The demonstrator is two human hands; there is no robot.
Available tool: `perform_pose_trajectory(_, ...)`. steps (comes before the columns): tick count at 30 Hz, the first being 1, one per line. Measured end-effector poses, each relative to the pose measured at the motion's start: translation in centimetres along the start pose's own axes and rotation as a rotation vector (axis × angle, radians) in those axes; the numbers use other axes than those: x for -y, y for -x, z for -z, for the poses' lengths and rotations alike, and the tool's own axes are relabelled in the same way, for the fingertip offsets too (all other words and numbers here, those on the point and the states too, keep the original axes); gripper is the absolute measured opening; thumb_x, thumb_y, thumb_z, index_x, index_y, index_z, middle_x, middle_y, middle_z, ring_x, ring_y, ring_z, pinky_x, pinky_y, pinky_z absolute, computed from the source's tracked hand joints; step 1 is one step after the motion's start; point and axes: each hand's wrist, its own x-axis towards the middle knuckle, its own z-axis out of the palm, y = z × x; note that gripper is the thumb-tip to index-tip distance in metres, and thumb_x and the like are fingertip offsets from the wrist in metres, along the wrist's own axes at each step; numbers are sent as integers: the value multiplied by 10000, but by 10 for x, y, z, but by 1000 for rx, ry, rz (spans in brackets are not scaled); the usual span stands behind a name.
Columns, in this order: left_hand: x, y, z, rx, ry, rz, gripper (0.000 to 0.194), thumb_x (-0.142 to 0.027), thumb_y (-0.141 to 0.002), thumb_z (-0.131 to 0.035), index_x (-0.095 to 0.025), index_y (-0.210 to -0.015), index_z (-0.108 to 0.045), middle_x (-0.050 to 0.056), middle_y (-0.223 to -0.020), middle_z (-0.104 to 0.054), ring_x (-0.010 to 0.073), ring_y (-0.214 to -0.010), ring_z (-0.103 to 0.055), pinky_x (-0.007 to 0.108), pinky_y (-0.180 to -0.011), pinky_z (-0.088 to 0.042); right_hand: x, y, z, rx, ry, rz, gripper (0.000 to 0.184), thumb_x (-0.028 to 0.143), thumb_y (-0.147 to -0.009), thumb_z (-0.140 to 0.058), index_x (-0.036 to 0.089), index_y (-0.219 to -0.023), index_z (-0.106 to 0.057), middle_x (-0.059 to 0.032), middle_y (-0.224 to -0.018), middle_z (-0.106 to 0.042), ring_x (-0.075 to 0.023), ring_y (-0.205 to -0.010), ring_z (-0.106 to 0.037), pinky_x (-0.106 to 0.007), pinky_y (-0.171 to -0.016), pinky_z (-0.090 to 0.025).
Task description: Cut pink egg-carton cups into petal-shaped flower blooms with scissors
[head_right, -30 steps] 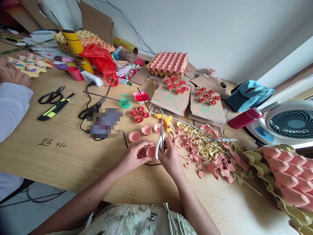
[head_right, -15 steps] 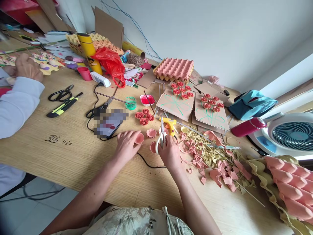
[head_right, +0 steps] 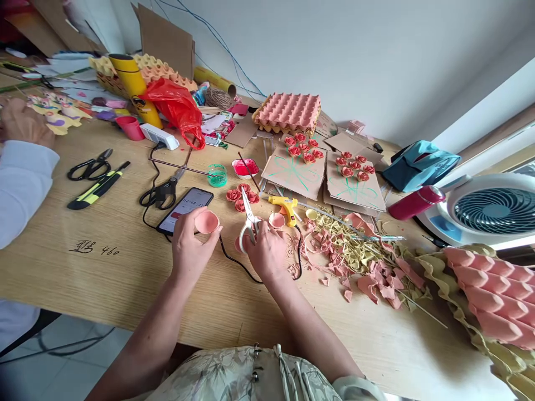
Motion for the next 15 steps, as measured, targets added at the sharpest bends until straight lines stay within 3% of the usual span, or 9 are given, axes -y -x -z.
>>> perform_pose_trajectory(8,-4,1,2,10,91,9,425,-240,-867,-692,-174,-1272,-583,139,-1210,-678,270,-1113,-642,406,-932,-532,6,-5,-6,-13,-32,-26,189,369,-910,-586,184,-932,-558,-84,-747,-720,-230,-738,-676,-328,-789,-414)
perform_pose_trajectory(15,-1,1,-1,48,130,53,426,-284,-858,-703,-181,-1254,-583,127,-1191,-680,245,-1062,-664,372,-860,-556,-9,2,10,-72,-128,-44,161,348,-916,-570,195,-950,-532,-63,-731,-698,-219,-683,-638,-322,-734,-404)
